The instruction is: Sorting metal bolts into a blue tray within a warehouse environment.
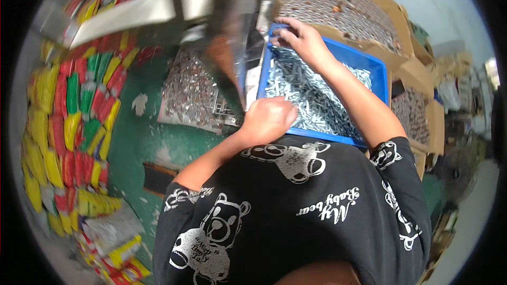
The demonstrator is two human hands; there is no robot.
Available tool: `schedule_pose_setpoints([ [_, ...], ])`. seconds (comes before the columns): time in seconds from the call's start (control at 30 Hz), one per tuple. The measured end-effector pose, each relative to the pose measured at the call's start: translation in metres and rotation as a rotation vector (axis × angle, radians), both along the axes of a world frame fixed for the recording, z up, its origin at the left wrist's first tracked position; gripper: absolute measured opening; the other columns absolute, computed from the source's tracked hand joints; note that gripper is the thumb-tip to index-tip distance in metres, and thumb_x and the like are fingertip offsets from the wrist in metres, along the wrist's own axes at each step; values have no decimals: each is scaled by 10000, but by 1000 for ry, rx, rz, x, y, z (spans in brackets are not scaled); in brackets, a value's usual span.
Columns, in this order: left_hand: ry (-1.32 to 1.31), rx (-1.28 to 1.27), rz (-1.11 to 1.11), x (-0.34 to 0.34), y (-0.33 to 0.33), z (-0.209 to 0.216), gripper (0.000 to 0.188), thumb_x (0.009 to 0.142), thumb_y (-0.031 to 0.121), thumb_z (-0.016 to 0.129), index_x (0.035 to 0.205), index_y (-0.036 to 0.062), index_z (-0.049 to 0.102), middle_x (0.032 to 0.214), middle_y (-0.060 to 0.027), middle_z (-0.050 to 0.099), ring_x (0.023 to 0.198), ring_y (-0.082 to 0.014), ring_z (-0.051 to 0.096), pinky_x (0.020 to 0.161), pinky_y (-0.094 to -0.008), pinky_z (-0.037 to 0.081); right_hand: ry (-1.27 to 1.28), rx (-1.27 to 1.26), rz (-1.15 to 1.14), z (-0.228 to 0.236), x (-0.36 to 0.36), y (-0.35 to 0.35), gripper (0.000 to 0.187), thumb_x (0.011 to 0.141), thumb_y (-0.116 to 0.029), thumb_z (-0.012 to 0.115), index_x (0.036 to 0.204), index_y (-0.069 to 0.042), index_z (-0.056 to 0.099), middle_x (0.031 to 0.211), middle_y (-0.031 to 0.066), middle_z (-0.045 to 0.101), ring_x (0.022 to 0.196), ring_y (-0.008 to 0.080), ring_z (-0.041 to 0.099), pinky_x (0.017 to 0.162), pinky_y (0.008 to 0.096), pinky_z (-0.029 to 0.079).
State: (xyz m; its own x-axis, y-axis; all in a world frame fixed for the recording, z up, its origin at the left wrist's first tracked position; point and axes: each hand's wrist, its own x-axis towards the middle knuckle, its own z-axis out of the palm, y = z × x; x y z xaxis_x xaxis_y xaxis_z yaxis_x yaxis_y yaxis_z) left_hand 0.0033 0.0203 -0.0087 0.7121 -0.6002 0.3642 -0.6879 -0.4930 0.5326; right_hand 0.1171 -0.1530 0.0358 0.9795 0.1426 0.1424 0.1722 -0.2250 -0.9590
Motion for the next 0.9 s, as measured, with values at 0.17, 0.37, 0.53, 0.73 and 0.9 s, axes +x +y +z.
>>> schedule_pose_setpoints([
  [0.17, 3, 105, 94, -3, -12, 9, 261, 872, 231, 618, 685, 51, 640, 699, -157, 622, 663, -357, 627, 586, -459, 486, 117, 0, -277, -4, -115, -122, 283, 982, -90, 501, 1206, 69, 569, 957, 116, 676, 810, 169, 685, 729, 298, 576],
  [0.37, -13, 91, 139, -13, -6, 10, 240, 883, 145, 655, 702, -6, 615, 661, -179, 563, 574, -348, 530, 559, -412, 427, 97, -131, -958, -38, -282, -271, 264, 981, -119, 489, 1181, -1, 615, 872, 83, 680, 691, 116, 647, 601, 252, 537],
  [0.53, 8, 96, 102, -4, -18, 0, 274, 905, 149, 644, 704, -29, 586, 628, -168, 512, 529, -322, 455, 529, -395, 388, 189, -858, -1118, -128, -381, -298, 325, 855, -136, 541, 1153, -51, 641, 930, 228, 680, 848, 364, 674, 766, 445, 539],
  [0.73, -13, 147, 126, -7, -24, 3, 298, 908, 175, 639, 700, -31, 583, 621, -174, 506, 534, -337, 458, 531, -412, 381, 337, -1155, -859, -178, -385, -288, 307, 817, -65, 539, 1118, -36, 596, 1053, 201, 585, 1021, 389, 572, 871, 459, 483],
  [0.9, -25, 168, 135, -10, -20, 4, 304, 908, 179, 639, 690, -27, 581, 617, -187, 500, 533, -343, 466, 525, -410, 382, 364, -1104, -765, -166, -388, -295, 384, 733, -50, 647, 1108, -80, 568, 1084, 194, 533, 1007, 371, 567, 854, 459, 482],
])
